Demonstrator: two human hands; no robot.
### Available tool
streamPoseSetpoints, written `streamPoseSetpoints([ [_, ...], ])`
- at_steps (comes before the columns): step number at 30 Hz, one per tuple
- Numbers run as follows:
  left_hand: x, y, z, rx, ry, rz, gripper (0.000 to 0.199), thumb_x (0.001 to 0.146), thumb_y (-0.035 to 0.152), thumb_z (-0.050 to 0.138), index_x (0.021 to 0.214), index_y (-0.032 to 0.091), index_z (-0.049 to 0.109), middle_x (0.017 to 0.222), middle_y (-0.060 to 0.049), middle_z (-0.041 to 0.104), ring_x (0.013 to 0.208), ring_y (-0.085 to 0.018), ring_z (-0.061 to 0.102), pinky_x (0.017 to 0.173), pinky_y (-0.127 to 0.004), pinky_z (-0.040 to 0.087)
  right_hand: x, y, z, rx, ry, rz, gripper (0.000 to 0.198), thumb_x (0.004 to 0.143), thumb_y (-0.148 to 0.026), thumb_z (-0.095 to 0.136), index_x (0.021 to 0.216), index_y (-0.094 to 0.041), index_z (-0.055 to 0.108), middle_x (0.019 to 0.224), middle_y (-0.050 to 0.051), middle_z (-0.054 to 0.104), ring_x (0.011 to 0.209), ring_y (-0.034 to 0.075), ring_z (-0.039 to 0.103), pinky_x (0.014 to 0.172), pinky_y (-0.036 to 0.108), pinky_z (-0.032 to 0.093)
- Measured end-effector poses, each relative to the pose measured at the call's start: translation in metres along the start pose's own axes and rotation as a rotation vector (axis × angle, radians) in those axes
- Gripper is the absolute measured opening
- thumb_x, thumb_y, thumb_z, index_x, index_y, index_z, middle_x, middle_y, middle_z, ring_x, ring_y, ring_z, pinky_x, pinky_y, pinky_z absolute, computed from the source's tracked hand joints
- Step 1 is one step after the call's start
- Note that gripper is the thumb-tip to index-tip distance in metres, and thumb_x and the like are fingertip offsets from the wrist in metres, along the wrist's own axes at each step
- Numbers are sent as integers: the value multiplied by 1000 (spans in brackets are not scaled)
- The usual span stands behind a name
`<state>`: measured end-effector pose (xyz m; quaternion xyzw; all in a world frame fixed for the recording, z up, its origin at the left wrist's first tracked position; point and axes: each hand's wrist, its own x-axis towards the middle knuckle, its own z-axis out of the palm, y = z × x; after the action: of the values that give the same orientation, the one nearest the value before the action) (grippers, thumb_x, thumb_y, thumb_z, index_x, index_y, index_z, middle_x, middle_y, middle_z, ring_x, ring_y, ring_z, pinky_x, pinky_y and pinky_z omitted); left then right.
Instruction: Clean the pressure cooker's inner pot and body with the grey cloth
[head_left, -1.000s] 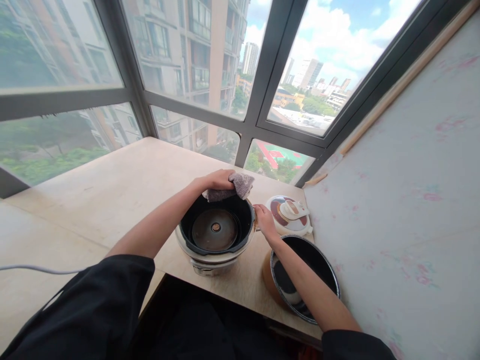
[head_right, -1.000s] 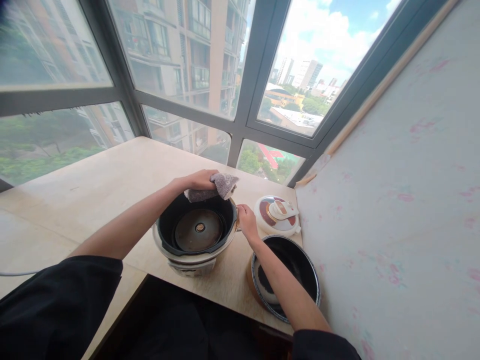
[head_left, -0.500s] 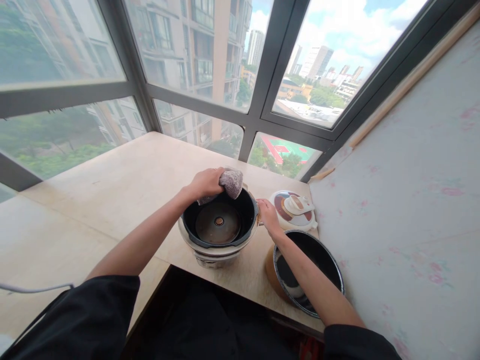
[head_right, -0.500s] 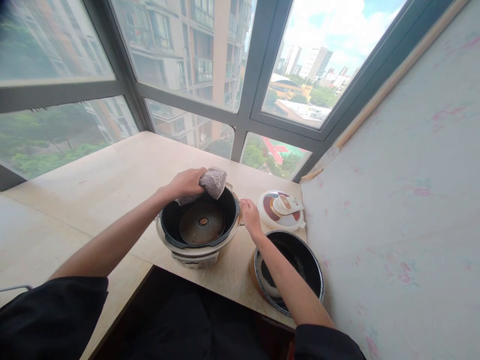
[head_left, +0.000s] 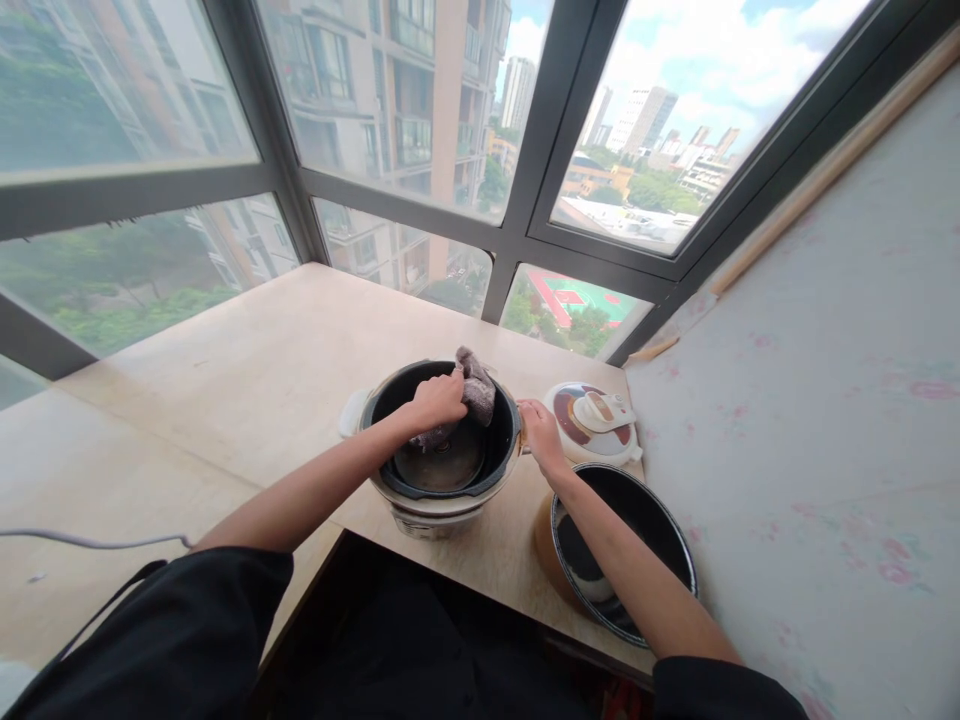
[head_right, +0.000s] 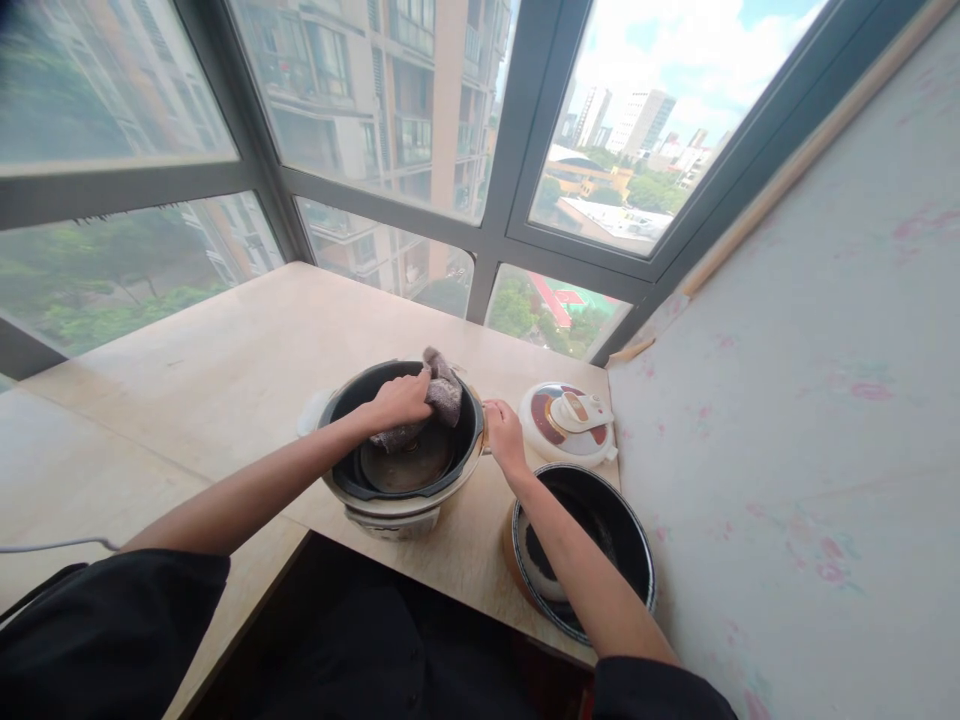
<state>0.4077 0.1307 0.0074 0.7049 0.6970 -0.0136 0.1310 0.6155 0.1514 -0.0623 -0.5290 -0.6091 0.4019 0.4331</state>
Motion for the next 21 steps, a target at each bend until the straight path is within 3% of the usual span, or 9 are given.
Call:
streamPoseSetpoints([
  [5,16,15,14,-42,-140,44,42,79,25,56,119,11,55,117,-21,68,109,-32,68,84,-36,55,0,0,1,11,-4,4,38,81,-48,46,87,-18,69,99,9,73,98,26,63,93,37,44],
  [11,20,32,23,-16,-218,116,42,82,24,54,122,11,56,124,-22,65,111,-33,67,86,-37,55,-1,-2,1,10,3,36,37,79,-48,47,87,-18,68,99,9,72,99,25,63,92,36,43],
  [17,11,35,22,22,-298,335,50,73,19,63,123,19,59,126,-15,67,112,-31,66,93,-38,53,-2,-7,0,-10,12,36,35,79,-46,46,83,-19,68,93,7,73,94,24,62,87,34,45],
  [21,0,39,20,116,-397,519,47,72,17,62,119,17,62,119,-16,69,105,-31,67,88,-37,53,-2,-7,-1,-16,12,31,35,79,-46,46,84,-19,69,94,7,73,95,24,63,88,34,45],
])
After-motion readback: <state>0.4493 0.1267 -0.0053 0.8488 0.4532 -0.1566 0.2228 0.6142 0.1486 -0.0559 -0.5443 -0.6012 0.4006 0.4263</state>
